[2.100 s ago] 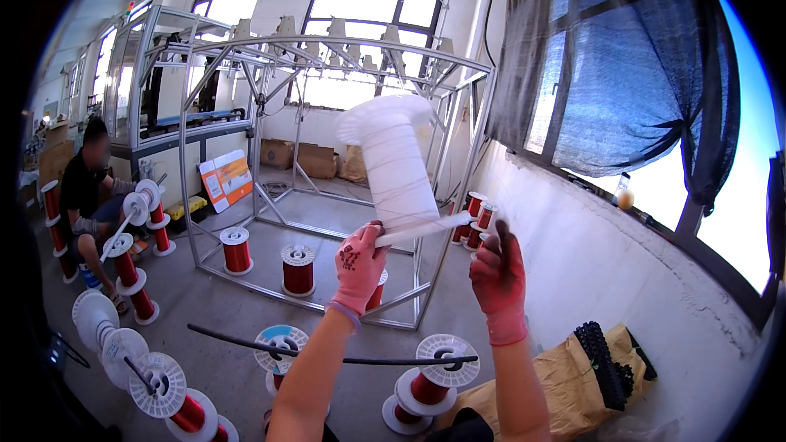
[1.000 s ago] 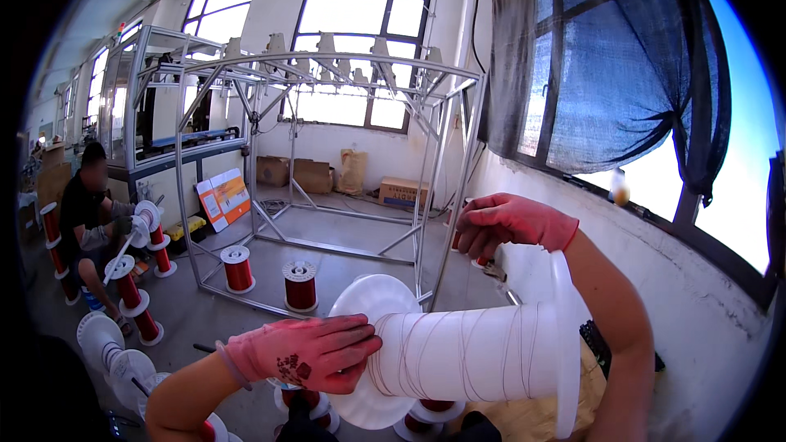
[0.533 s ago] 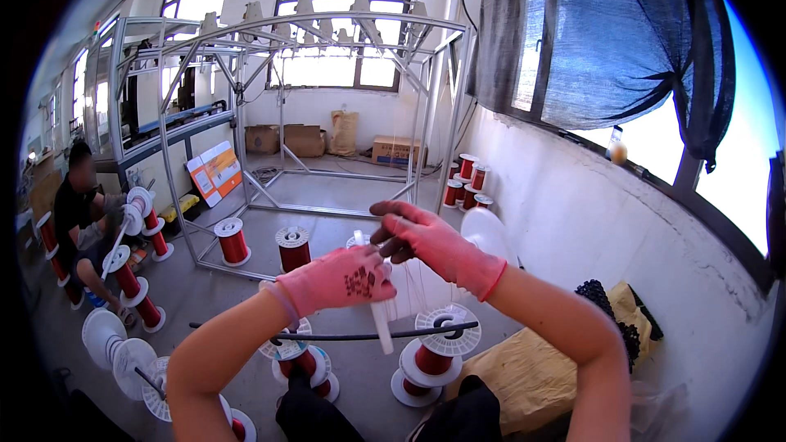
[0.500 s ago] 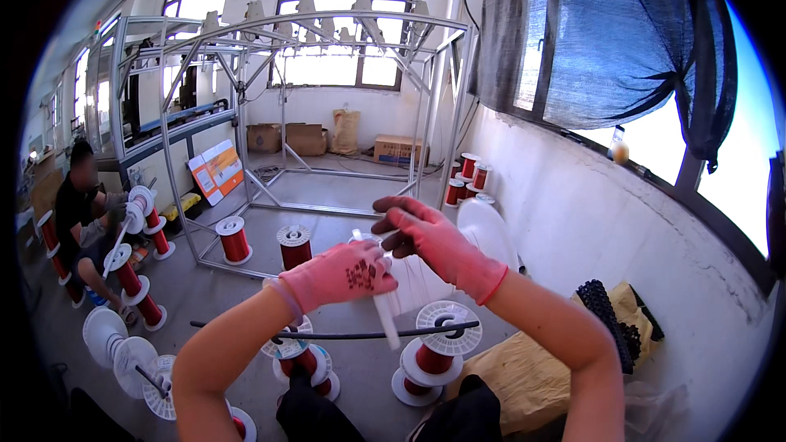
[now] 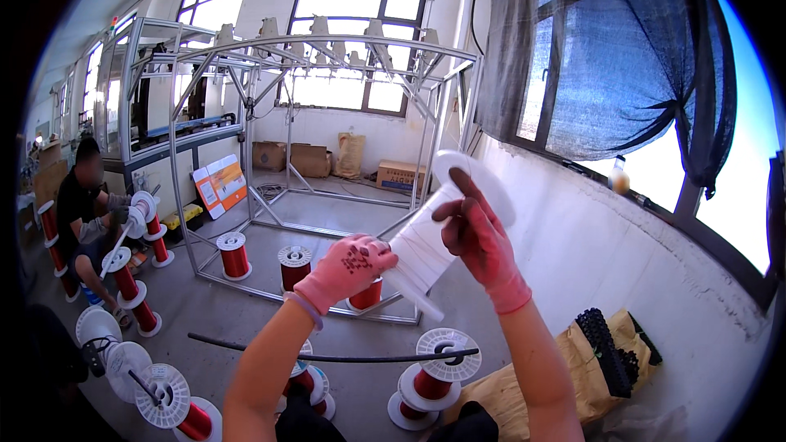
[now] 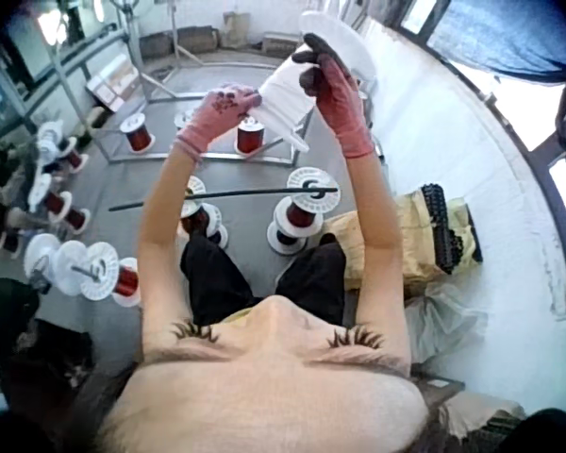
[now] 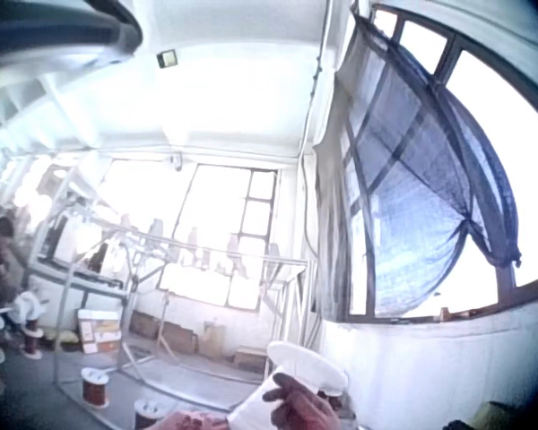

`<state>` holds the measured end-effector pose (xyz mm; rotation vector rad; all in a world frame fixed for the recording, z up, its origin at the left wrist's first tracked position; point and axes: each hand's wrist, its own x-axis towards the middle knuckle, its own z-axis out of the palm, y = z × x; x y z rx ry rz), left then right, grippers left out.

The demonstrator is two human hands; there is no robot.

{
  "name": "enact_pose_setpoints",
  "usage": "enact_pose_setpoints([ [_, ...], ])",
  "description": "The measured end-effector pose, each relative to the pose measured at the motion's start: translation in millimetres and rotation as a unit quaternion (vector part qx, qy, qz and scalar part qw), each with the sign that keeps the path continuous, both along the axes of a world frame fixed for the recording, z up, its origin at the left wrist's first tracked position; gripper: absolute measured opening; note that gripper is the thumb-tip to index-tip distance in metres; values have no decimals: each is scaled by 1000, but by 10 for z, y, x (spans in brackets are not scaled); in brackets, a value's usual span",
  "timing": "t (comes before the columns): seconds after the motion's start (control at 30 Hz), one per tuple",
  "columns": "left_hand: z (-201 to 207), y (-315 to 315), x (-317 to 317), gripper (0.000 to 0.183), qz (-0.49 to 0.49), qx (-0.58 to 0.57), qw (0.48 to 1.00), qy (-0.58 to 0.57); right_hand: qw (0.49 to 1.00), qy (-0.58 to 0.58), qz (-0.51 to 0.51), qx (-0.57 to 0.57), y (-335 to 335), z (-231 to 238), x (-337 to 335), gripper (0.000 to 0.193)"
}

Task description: The person winds white string from larger red spools onto a smaller white spool using a metal rod to spin it by hand.

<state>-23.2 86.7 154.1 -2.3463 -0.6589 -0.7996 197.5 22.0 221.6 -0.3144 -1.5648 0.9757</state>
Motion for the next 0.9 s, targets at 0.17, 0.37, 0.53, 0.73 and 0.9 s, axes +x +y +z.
enact_pose_setpoints([
  [0.17,-147,-37,60,21,-21,-98,995,22,984,-105,-121,72,-160,217,114,54],
  [0.37,-361,-18,-130,23,-8,-173,979,-105,984,11,-153,85,-360,-461,226,55],
  [0.53,-682,-151,-231,20,30,-216,938,-269,947,313,-35,-67,-86,-1149,479,49],
  [0.73,-1106,-264,-594,32,-28,-27,936,-350,901,206,113,-365,615,-1607,703,36],
  [0.9,-805,-681,-910,31,-111,35,960,-253,912,8,158,-379,1181,-1323,459,34],
])
